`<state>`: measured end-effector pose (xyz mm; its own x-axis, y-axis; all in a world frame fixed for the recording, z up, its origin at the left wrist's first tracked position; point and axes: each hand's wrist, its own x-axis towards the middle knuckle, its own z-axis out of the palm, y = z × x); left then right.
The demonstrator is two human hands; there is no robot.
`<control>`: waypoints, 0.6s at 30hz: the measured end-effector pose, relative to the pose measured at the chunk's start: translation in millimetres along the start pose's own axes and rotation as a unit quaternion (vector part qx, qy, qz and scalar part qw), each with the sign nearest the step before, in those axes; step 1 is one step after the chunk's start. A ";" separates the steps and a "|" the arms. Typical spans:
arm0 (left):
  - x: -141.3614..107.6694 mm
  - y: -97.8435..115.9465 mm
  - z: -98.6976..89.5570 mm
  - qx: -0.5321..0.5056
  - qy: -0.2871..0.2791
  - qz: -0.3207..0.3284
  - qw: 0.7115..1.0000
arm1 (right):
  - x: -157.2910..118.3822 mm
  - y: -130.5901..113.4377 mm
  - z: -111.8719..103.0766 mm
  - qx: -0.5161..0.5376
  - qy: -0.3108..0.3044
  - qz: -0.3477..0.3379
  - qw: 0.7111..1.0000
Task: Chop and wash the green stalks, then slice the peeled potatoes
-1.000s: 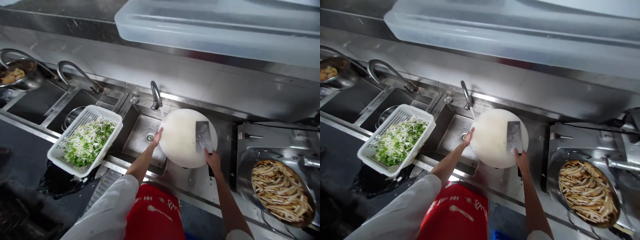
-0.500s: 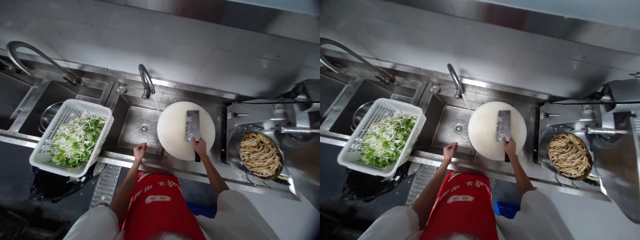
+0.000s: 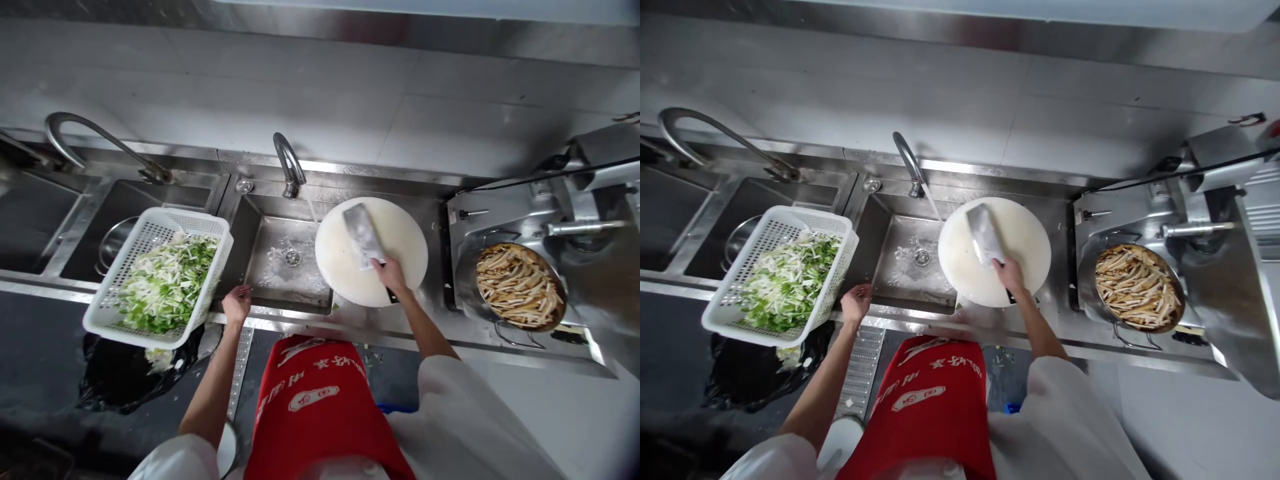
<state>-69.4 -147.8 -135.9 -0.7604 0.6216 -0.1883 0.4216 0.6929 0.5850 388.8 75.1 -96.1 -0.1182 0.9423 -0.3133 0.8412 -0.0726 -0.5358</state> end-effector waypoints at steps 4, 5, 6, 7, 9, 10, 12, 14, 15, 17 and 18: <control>-16.6 5.0 29.9 -0.095 -0.101 0.003 0.990 | -11.7 91.2 -43.6 0.036 0.091 0.149 0.984; -21.9 9.5 40.1 -0.122 -0.133 -0.002 0.984 | -16.7 106.3 -47.9 0.053 0.099 0.175 0.978; -27.5 14.4 49.8 -0.143 -0.159 -0.002 0.977 | -21.9 116.2 -48.4 0.067 0.104 0.192 0.974; -33.2 19.0 58.4 -0.157 -0.177 0.004 0.972 | -26.8 120.5 -45.4 0.076 0.105 0.199 0.971; -44.6 26.1 69.9 -0.176 -0.196 0.020 0.964 | -35.3 112.0 -30.1 0.073 0.094 0.181 0.976; -50.1 27.9 72.5 -0.183 -0.203 0.026 0.962 | -38.4 99.8 -19.0 0.061 0.088 0.162 0.981; -59.7 28.0 72.7 -0.199 -0.200 0.036 0.959 | -42.1 63.4 6.3 0.033 0.068 0.116 0.990; -68.0 23.8 69.2 -0.218 -0.173 0.039 0.960 | -42.5 17.4 32.1 0.003 0.034 0.084 0.996; -72.3 20.4 67.3 -0.228 -0.157 0.035 0.960 | -41.7 -6.7 44.2 -0.004 -0.001 0.060 0.998; -82.7 11.6 65.1 -0.240 -0.142 0.015 0.960 | -38.8 -52.8 65.9 -0.009 -0.077 0.021 0.997; -89.7 6.6 65.1 -0.239 -0.153 0.001 0.959 | -36.9 -73.2 75.0 -0.009 -0.110 -0.007 0.994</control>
<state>33.8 -175.2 -166.5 -0.5486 0.7517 -0.3661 0.0937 0.4904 0.8664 292.0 21.1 -104.2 -0.2410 0.8487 -0.4708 0.8478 -0.0520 -0.5278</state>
